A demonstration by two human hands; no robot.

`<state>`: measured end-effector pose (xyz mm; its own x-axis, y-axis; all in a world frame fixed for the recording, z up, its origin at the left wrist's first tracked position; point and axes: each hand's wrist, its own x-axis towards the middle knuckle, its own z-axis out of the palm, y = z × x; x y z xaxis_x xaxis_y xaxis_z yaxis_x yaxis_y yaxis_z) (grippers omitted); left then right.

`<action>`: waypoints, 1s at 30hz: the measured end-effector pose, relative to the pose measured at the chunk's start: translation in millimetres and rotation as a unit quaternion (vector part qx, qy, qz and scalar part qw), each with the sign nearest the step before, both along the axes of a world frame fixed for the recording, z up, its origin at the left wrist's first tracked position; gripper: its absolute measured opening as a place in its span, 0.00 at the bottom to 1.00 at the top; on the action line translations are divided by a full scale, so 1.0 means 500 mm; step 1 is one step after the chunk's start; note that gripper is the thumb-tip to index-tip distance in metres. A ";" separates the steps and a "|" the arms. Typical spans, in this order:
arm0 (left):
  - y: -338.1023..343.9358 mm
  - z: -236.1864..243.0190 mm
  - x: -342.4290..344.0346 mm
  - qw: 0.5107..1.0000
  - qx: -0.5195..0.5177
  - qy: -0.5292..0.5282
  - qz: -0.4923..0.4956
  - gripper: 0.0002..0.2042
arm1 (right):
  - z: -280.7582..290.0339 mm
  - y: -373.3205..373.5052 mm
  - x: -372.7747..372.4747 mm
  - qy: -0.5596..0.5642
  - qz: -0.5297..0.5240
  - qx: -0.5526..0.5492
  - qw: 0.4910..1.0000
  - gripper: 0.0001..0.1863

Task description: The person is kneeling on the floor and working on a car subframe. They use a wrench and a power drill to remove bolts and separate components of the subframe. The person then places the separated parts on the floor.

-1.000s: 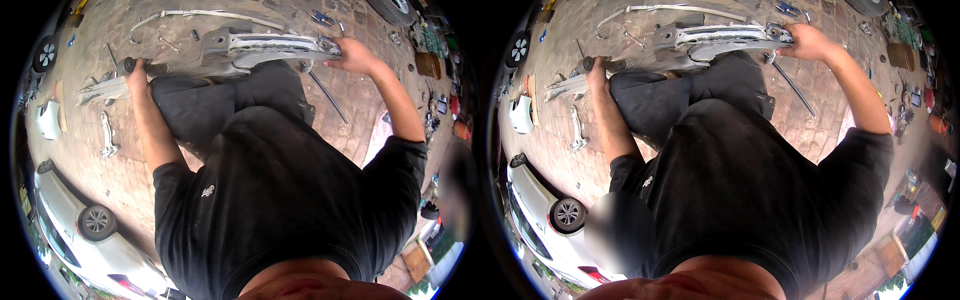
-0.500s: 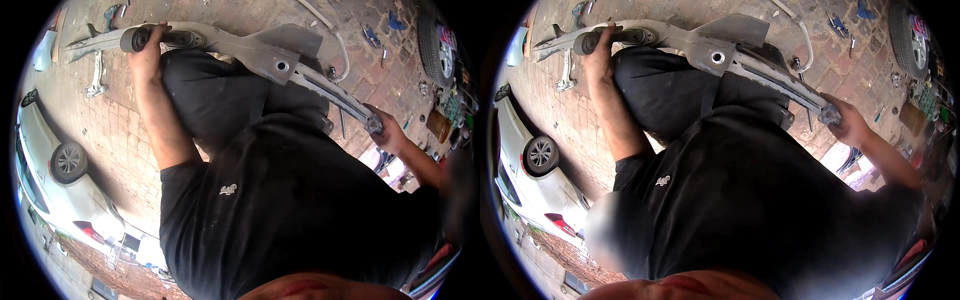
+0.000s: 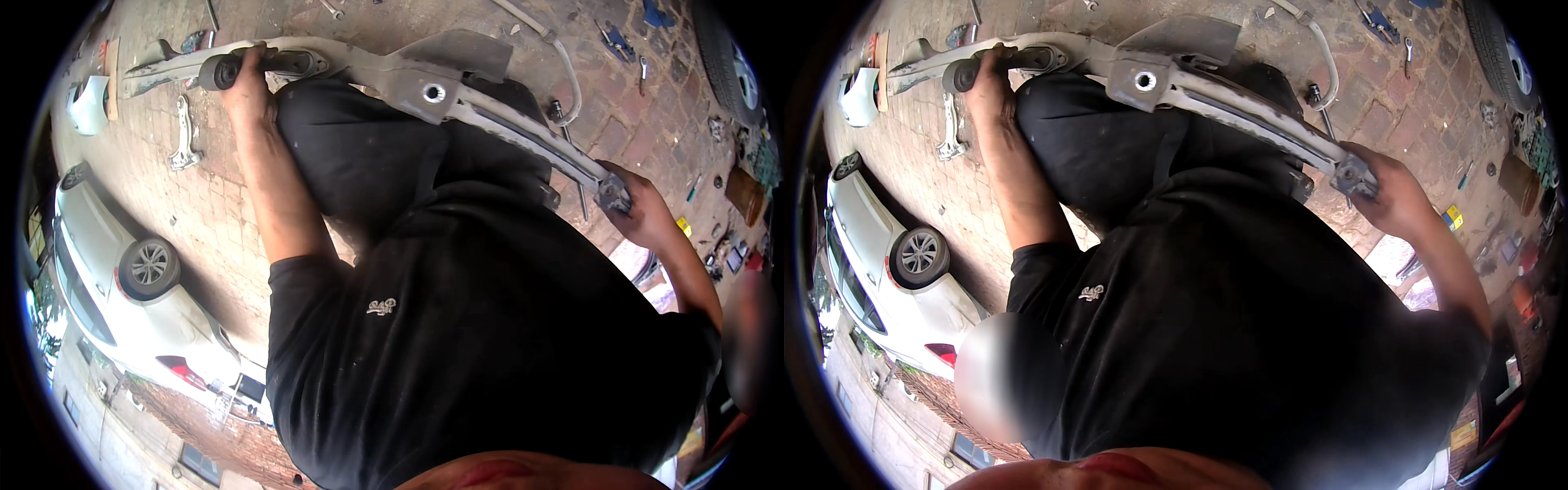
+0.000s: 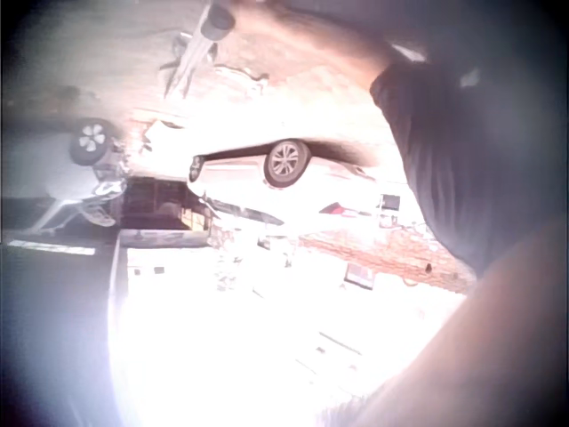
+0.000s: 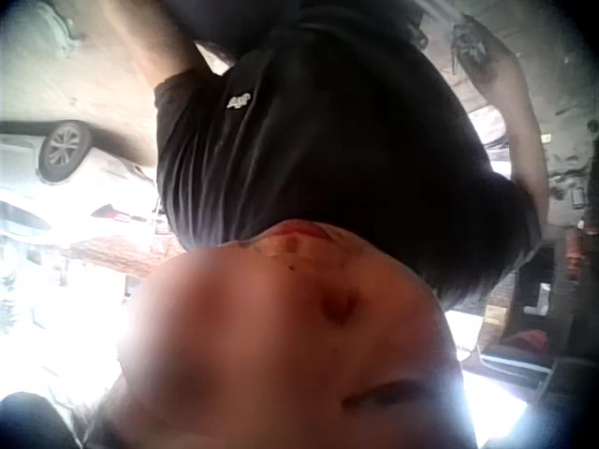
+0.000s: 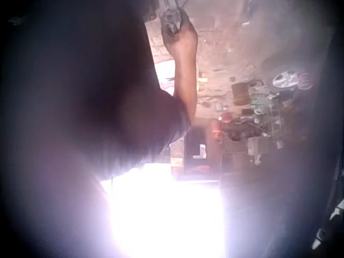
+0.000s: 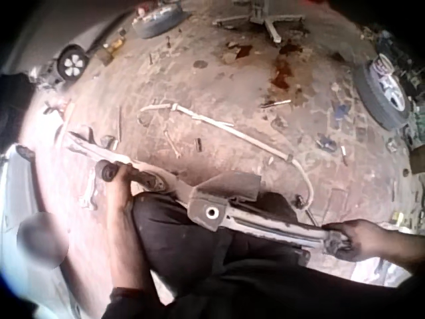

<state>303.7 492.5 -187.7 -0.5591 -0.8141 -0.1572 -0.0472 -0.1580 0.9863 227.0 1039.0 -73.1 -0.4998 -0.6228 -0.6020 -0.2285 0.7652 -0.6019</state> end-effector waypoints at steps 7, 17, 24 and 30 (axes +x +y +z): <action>0.011 0.010 -0.054 0.996 -0.076 -0.042 -0.035 0.13 | 0.003 0.014 -0.002 0.103 -0.014 -0.027 0.994 0.30; 0.001 -0.020 -0.113 0.978 -0.137 0.020 -0.154 0.10 | -0.016 0.019 0.070 0.447 -0.139 0.065 0.881 0.31; -0.044 -0.029 -0.109 0.966 -0.120 0.025 -0.227 0.11 | -0.061 -0.007 0.052 0.529 -0.146 0.137 0.825 0.36; -0.035 -0.041 -0.120 0.967 -0.096 0.056 -0.230 0.08 | -0.045 -0.012 0.073 0.511 -0.170 0.146 0.830 0.36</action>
<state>243.5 474.8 -208.3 -0.8738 -0.4832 0.0543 0.0395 0.0407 0.9984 263.4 1033.2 -95.4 -0.9595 -0.2426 0.1431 -0.2456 0.9694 -0.0040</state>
